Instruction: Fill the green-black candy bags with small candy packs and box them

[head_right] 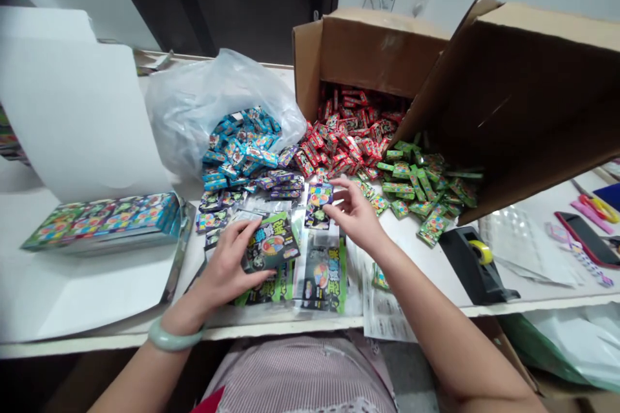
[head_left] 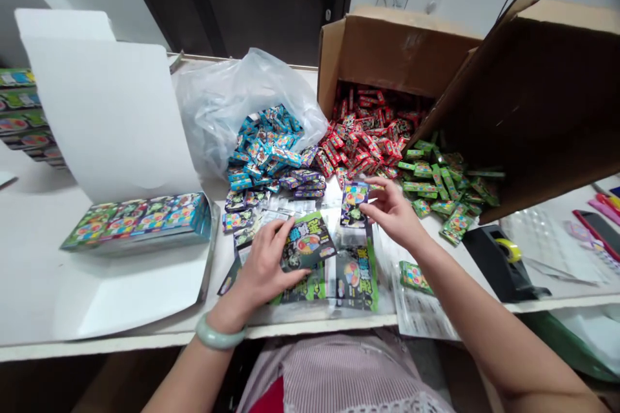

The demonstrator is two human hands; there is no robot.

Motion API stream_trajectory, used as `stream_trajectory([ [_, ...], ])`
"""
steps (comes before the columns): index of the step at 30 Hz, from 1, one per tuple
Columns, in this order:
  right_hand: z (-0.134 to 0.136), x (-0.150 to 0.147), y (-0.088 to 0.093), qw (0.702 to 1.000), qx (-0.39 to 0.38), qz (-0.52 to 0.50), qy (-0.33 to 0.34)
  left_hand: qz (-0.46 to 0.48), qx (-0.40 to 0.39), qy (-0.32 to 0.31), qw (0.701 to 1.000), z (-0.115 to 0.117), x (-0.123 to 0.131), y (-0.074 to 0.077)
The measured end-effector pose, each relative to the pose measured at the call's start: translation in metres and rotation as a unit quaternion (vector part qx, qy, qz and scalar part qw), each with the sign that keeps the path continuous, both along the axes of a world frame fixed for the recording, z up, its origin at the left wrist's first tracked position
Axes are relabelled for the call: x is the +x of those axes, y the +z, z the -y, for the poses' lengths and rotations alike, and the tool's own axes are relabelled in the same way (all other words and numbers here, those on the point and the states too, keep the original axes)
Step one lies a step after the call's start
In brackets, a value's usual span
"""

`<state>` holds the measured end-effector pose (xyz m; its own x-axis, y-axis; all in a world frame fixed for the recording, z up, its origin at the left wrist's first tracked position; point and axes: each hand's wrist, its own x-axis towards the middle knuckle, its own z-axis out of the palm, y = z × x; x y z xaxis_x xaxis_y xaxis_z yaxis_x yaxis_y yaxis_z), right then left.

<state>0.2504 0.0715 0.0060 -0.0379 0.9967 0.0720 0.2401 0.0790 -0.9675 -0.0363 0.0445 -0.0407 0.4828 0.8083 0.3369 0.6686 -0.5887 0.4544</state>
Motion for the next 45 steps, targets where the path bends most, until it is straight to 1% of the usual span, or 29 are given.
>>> stream_trajectory([
  [3,0.024,-0.003,0.004,0.997,-0.028,0.046,0.056,-0.008,0.007,-0.027,1.000,0.002,0.010,0.000],
  [6,0.031,-0.002,0.005,0.987,-0.067,0.085,0.116,-0.019,0.011,-0.032,0.999,0.007,0.014,0.001],
  [7,0.032,-0.001,0.005,0.985,-0.073,0.090,0.125,-0.019,0.009,-0.033,0.999,0.008,0.014,0.002],
  [12,0.037,0.005,0.012,0.988,-0.074,0.057,0.122,0.005,0.003,-0.027,1.000,0.013,0.010,0.007],
  [16,0.036,0.001,0.008,0.974,-0.103,0.083,0.186,-0.028,0.017,-0.085,0.996,0.014,0.011,0.008],
  [17,0.036,-0.001,0.005,0.974,-0.103,0.091,0.182,-0.033,0.017,-0.087,0.995,0.014,0.011,0.007],
  [18,0.035,-0.005,0.002,0.977,-0.098,0.099,0.159,-0.033,0.015,-0.080,0.996,0.014,0.012,0.007],
  [20,0.035,-0.012,-0.004,0.987,-0.061,0.128,0.082,-0.024,0.009,-0.047,0.999,0.015,0.012,0.005],
  [21,0.036,-0.016,-0.006,0.987,-0.036,0.148,0.055,-0.018,0.004,-0.031,0.999,0.016,0.012,0.004],
  [22,0.037,-0.019,-0.008,0.985,-0.010,0.166,0.049,-0.013,-0.001,-0.017,1.000,0.017,0.012,0.003],
  [23,0.038,-0.022,-0.008,0.981,0.014,0.183,0.062,-0.008,-0.006,-0.006,1.000,0.017,0.011,0.002],
  [25,0.038,-0.028,-0.007,0.972,0.052,0.203,0.110,0.002,-0.010,0.009,1.000,0.018,0.008,0.000],
  [27,0.033,-0.033,-0.002,0.961,0.068,0.217,0.158,0.012,-0.014,0.018,1.000,0.018,0.003,-0.003],
  [28,0.029,-0.036,0.002,0.953,0.071,0.228,0.187,0.016,-0.017,0.022,0.999,0.018,0.001,-0.004],
  [31,0.012,-0.045,0.010,0.919,0.056,0.245,0.303,0.026,-0.031,0.027,0.999,0.017,-0.009,-0.004],
  [32,0.005,-0.049,0.012,0.913,0.042,0.245,0.324,0.029,-0.033,0.031,0.999,0.018,-0.013,-0.004],
  [33,-0.003,-0.053,0.012,0.913,0.026,0.241,0.329,0.031,-0.034,0.036,0.998,0.018,-0.016,-0.003],
  [34,-0.013,-0.057,0.013,0.919,0.012,0.233,0.318,0.033,-0.034,0.041,0.998,0.018,-0.020,-0.003],
  [35,-0.024,-0.061,0.012,0.930,0.010,0.226,0.291,0.034,-0.033,0.045,0.998,0.019,-0.022,-0.002],
  [37,-0.053,-0.070,0.011,0.952,0.042,0.230,0.199,0.037,-0.032,0.049,0.998,0.019,-0.025,-0.002],
  [39,-0.089,-0.083,0.009,0.953,0.089,0.270,0.108,0.038,-0.033,0.046,0.998,0.019,-0.026,-0.002],
  [40,-0.107,-0.091,0.008,0.944,0.096,0.302,0.086,0.039,-0.034,0.046,0.998,0.019,-0.026,-0.002],
  [41,-0.124,-0.099,0.007,0.940,0.102,0.315,0.079,0.040,-0.034,0.047,0.998,0.018,-0.025,-0.001],
  [43,-0.152,-0.115,0.003,0.935,0.105,0.326,0.089,0.039,-0.032,0.053,0.997,0.019,-0.026,-0.001],
  [45,-0.168,-0.127,0.000,0.936,0.101,0.322,0.099,0.038,-0.029,0.064,0.997,0.020,-0.029,-0.002],
])
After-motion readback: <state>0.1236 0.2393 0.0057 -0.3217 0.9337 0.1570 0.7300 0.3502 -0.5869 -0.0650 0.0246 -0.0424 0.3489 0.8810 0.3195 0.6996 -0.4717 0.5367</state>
